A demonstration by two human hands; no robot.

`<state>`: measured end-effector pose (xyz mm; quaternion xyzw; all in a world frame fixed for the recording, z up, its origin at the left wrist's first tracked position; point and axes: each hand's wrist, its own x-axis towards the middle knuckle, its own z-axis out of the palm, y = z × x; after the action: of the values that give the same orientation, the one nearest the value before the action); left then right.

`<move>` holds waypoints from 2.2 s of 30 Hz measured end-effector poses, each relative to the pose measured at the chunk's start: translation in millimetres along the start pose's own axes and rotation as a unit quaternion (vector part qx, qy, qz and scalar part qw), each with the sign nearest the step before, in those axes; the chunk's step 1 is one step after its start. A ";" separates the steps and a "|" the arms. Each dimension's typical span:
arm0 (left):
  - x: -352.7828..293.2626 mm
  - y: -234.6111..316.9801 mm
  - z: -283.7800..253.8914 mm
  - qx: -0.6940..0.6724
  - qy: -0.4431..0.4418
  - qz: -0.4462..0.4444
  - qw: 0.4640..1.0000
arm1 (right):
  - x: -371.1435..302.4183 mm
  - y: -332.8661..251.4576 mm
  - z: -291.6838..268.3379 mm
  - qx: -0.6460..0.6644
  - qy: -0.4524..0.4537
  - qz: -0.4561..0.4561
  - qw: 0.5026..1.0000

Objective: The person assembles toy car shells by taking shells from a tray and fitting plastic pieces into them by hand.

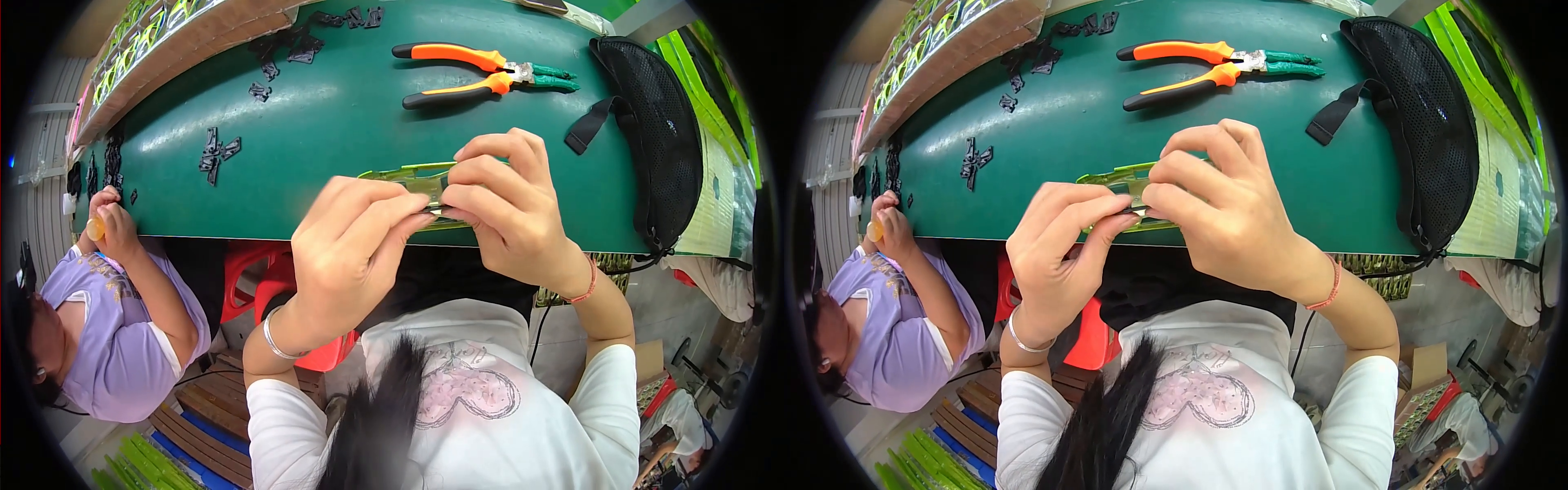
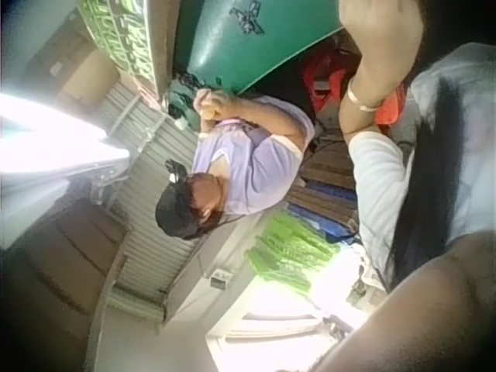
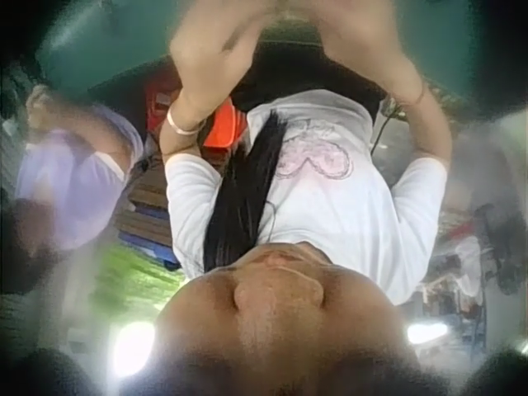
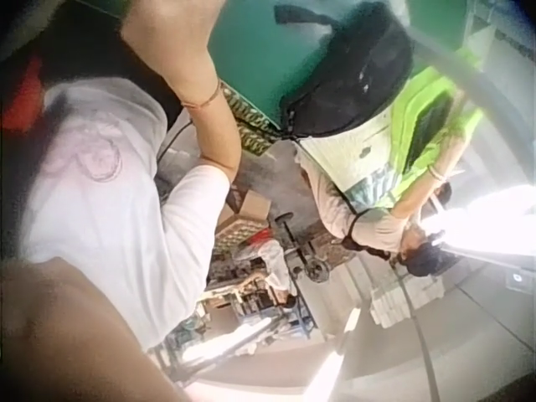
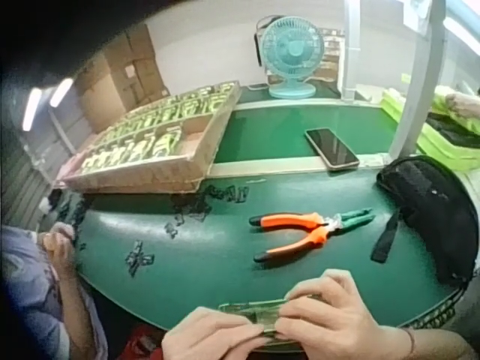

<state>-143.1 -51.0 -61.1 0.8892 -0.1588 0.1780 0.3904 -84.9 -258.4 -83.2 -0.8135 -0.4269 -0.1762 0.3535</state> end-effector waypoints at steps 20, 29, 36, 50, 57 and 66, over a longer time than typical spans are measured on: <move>26.5 -1.7 13.3 0.272 -0.071 0.096 0.955 | -2.2 27.1 2.2 0.151 -0.026 0.155 0.976; 29.0 -0.2 20.5 0.283 -0.055 0.113 0.951 | -0.7 27.0 1.7 0.217 -0.036 0.199 0.955; 23.6 2.5 26.8 0.289 -0.022 0.073 0.954 | -2.1 25.5 1.9 0.135 -0.045 0.120 0.983; 15.7 8.0 43.5 0.254 0.045 0.012 0.966 | 0.6 25.1 7.4 0.031 -0.013 0.057 0.998; 12.0 3.9 44.3 0.203 0.098 -0.029 0.974 | -5.2 28.8 6.1 0.116 -0.025 0.094 0.989; 11.2 1.9 47.6 0.200 0.093 -0.027 0.975 | -3.9 30.7 5.4 0.169 -0.026 0.120 0.978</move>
<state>-124.8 -89.6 -85.0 0.9328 -0.0589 0.2777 0.2219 -62.1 -268.5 -102.3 -0.7914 -0.3591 -0.0365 0.4933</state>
